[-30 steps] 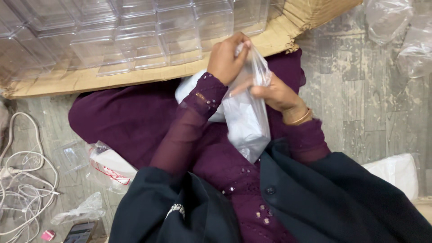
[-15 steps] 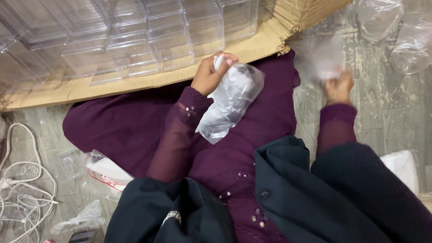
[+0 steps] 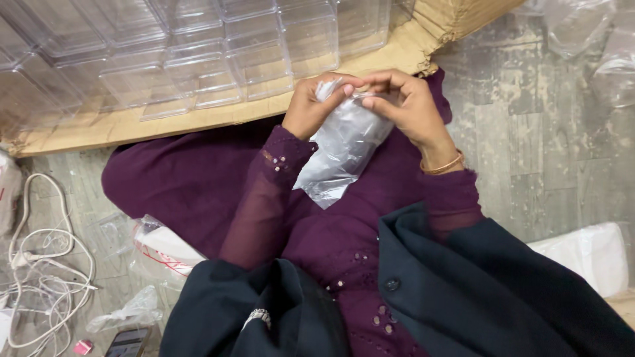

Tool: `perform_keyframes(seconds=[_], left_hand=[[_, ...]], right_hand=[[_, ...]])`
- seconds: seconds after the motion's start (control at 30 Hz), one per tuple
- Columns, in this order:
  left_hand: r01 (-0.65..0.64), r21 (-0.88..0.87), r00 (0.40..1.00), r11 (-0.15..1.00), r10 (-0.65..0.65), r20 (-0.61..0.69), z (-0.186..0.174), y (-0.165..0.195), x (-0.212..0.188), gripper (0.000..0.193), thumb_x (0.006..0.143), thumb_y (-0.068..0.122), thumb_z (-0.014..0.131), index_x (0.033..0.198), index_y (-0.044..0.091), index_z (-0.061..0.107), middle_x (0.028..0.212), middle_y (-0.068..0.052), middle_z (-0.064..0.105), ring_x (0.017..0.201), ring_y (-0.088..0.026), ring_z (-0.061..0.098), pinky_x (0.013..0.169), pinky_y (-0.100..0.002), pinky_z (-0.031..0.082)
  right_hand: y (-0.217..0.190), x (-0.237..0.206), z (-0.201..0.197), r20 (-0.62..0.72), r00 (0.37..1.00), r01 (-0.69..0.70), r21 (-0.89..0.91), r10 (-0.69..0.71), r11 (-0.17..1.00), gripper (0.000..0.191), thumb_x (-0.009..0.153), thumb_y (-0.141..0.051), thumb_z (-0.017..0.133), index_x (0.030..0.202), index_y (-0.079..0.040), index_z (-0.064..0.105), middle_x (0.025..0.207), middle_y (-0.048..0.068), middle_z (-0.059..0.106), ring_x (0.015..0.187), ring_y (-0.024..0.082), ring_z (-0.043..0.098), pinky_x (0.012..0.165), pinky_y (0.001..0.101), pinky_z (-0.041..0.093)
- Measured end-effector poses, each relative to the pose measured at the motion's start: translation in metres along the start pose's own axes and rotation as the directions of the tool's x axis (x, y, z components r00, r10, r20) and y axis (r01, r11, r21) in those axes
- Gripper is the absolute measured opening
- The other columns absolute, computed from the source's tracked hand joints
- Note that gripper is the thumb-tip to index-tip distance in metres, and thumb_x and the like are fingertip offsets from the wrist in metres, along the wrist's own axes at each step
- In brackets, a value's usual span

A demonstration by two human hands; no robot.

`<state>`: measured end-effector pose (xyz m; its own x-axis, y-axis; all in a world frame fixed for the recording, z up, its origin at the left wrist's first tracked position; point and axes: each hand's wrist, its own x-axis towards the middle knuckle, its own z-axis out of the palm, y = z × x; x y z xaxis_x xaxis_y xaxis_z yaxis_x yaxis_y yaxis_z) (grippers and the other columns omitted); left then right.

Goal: The person sits on the floor and packs clear plastic boxes into plastic bags one at a time, then places the filled bags into a large cardboard box in front of them. They repeatedly open a bag, insert a box, and set the bagged box aside.

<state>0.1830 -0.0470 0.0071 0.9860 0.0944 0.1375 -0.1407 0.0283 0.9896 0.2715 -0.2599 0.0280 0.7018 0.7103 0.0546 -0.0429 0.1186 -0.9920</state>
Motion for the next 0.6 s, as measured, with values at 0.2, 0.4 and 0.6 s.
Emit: perform_keyframes(seconds=[0.2, 0.4, 0.6], left_hand=[[0.053, -0.180, 0.993, 0.982, -0.072, -0.097, -0.003, -0.009, -0.005, 0.017, 0.101, 0.016, 0.072, 0.109, 0.002, 0.073, 0.101, 0.000, 0.072, 0.094, -0.007, 0.063, 0.087, -0.025, 0.051], [0.107, -0.485, 0.990, 0.868, -0.136, -0.023, -0.011, -0.008, -0.019, 0.022, 0.111, 0.026, 0.064, 0.105, 0.005, 0.064, 0.093, 0.005, 0.060, 0.086, -0.004, 0.051, 0.079, -0.023, 0.042], [0.024, -0.644, 0.971, 0.765, -0.171, -0.167, -0.068, 0.009, -0.045, 0.028, 0.103, 0.032, 0.065, 0.092, 0.006, 0.061, 0.082, -0.003, 0.063, 0.072, -0.011, 0.057, 0.064, -0.026, 0.043]], right_hand=[[-0.010, 0.002, 0.024, -0.115, 0.993, 0.000, -0.305, -0.037, 0.952, 0.011, 0.102, -0.006, 0.071, 0.110, 0.001, 0.075, 0.096, 0.002, 0.074, 0.086, 0.005, 0.063, 0.078, 0.0195, 0.051], [0.010, 0.014, 0.036, -0.121, 0.989, -0.057, 0.218, 0.085, 0.974, 0.018, 0.104, -0.016, 0.071, 0.103, 0.001, 0.074, 0.086, 0.000, 0.070, 0.077, 0.004, 0.059, 0.072, 0.0193, 0.048], [0.008, 0.024, 0.041, 0.273, 0.960, -0.198, 0.826, -0.068, 0.527, 0.027, 0.100, -0.028, 0.066, 0.086, -0.005, 0.073, 0.089, 0.007, 0.075, 0.091, 0.022, 0.072, 0.091, 0.0401, 0.060]])
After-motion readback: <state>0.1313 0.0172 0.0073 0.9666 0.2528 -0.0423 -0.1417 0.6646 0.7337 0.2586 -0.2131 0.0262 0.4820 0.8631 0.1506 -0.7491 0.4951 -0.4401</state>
